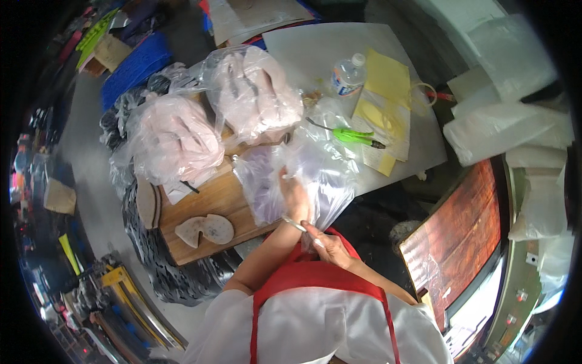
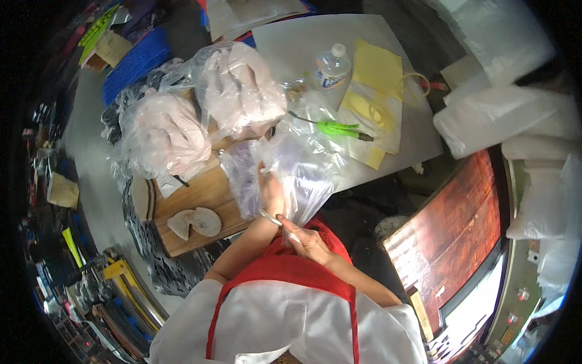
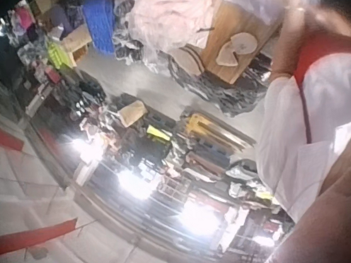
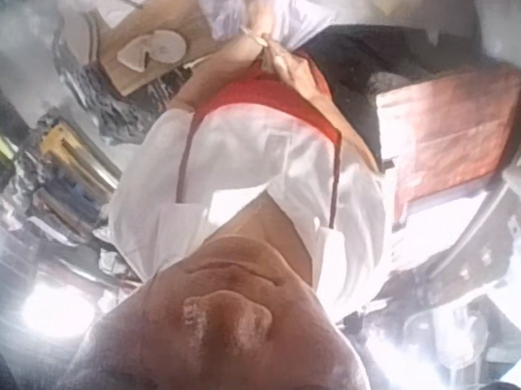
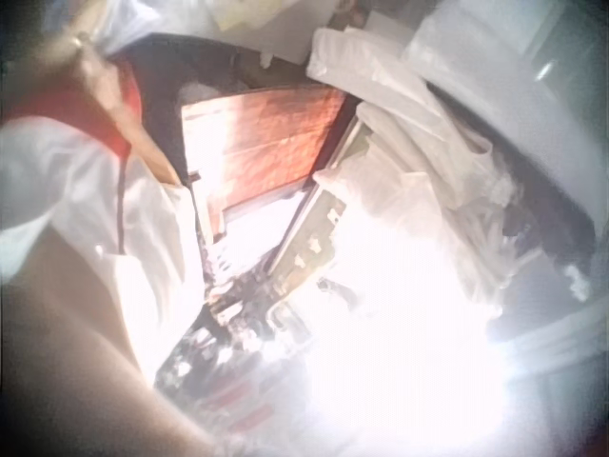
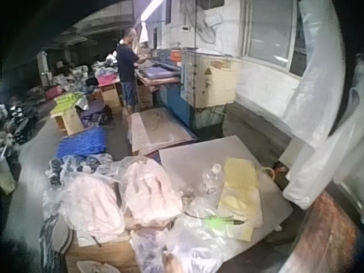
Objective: The person writes on a plastic bag with a marker, then moves around a workshop to gather materials. They handle a black sheet, a purple stencil, and a white board, placing them on a work surface.
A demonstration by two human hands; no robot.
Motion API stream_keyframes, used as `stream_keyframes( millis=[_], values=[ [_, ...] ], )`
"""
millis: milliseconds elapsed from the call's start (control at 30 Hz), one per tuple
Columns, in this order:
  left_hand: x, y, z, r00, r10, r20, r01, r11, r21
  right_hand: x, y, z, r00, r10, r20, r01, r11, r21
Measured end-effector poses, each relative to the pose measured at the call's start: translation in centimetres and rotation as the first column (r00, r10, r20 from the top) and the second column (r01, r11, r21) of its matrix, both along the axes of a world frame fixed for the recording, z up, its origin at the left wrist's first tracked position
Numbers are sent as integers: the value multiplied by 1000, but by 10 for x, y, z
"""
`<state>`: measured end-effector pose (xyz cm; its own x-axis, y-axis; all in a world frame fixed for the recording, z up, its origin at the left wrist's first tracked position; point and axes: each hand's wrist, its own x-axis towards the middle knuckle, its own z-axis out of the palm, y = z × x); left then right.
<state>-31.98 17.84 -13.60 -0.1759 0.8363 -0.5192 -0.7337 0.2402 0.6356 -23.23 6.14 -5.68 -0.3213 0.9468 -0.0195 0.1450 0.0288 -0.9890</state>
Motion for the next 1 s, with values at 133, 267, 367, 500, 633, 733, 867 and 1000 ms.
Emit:
stream_keyframes(
  millis=[133,267,367,500,633,733,867,1000],
  values=[
    [13,-3,0,739,-484,-468,530,847,-39,13,9,2,947,-312,-79,310,950,-31],
    [-35,-26,20,343,-421,-839,779,627,4,43,28,21,861,-504,74,508,860,-51],
    [-68,-29,22,274,-14,-962,505,853,132,48,31,22,726,-673,-140,608,724,-325],
    [-72,-10,-12,-217,-255,-942,436,838,-328,60,22,1,754,-652,81,597,731,331],
    [-89,4,-36,-78,-417,-906,551,739,-387,78,13,-12,588,-714,380,567,699,436],
    [-118,-3,-14,145,-202,-969,567,819,-86,81,10,-3,733,-680,20,671,717,-189],
    [-127,-13,38,492,-234,-839,628,763,155,61,18,17,722,-674,-157,604,725,-331],
    [-99,-11,67,681,-671,-292,709,704,35,44,22,29,806,-588,-71,568,801,-187]
  ],
)
